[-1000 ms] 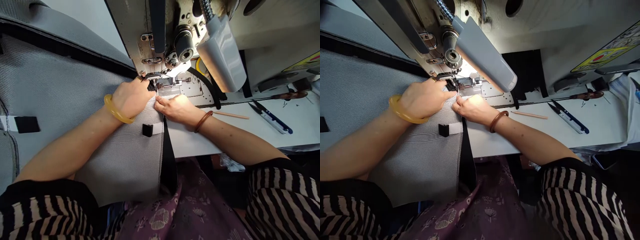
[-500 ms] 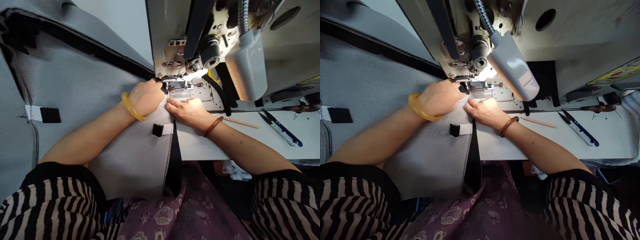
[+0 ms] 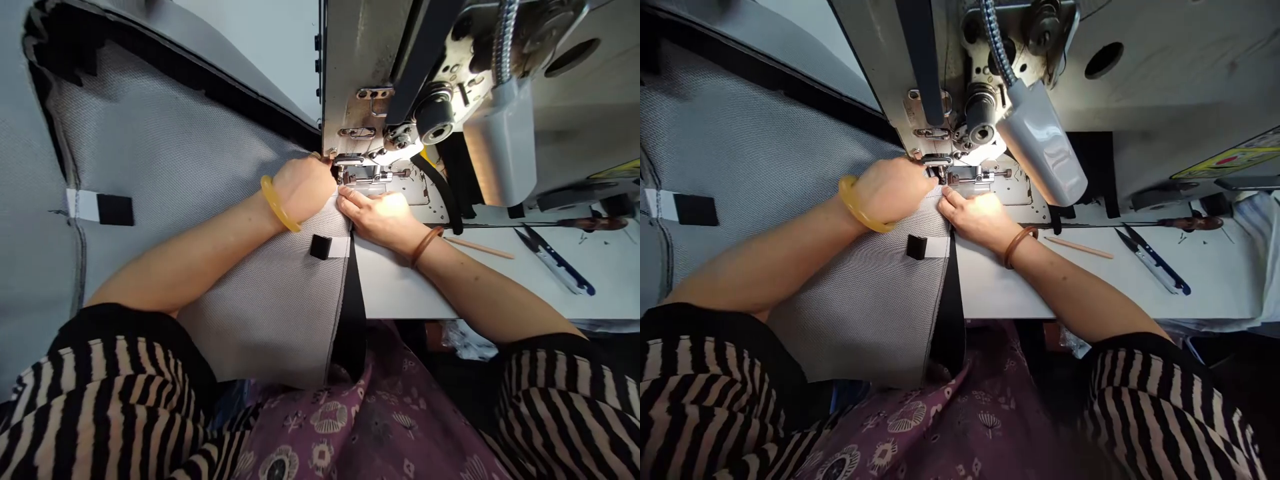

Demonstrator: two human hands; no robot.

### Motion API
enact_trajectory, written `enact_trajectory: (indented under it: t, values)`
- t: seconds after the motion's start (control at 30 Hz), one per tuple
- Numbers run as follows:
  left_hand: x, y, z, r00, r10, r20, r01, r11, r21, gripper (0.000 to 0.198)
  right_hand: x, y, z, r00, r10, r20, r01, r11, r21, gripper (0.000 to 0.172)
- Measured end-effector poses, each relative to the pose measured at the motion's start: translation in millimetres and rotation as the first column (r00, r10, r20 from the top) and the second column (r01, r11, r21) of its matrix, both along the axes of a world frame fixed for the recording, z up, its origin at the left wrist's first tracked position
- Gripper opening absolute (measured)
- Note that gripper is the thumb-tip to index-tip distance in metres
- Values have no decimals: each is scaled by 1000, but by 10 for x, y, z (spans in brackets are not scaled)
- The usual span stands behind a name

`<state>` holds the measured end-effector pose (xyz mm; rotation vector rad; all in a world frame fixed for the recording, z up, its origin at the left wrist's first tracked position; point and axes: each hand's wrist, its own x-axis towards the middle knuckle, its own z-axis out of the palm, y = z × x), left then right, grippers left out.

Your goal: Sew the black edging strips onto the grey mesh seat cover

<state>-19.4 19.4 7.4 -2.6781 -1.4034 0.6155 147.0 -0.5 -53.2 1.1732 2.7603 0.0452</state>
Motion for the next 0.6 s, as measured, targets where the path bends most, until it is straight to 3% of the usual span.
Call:
enact_trajectory:
  t: [0.2,0.33,0.5,0.6]
  values:
    - [-118,-188,221,998,9,-68,-11,1000,-23,36,51,-86,1,998,56,-21,-56,998,3,52]
    - [-283,-351,341,986,118,-120,-112,992,57,41,49,-157,-1,989,135,-56,-136,991,-20,53]
    - [-471,-559,391,977,212,-36,-204,967,155,53,21,-186,-6,985,145,-97,-150,988,-40,52]
    - [-424,-612,358,983,186,7,-185,970,159,49,17,-181,-22,985,149,-87,-152,988,-40,52]
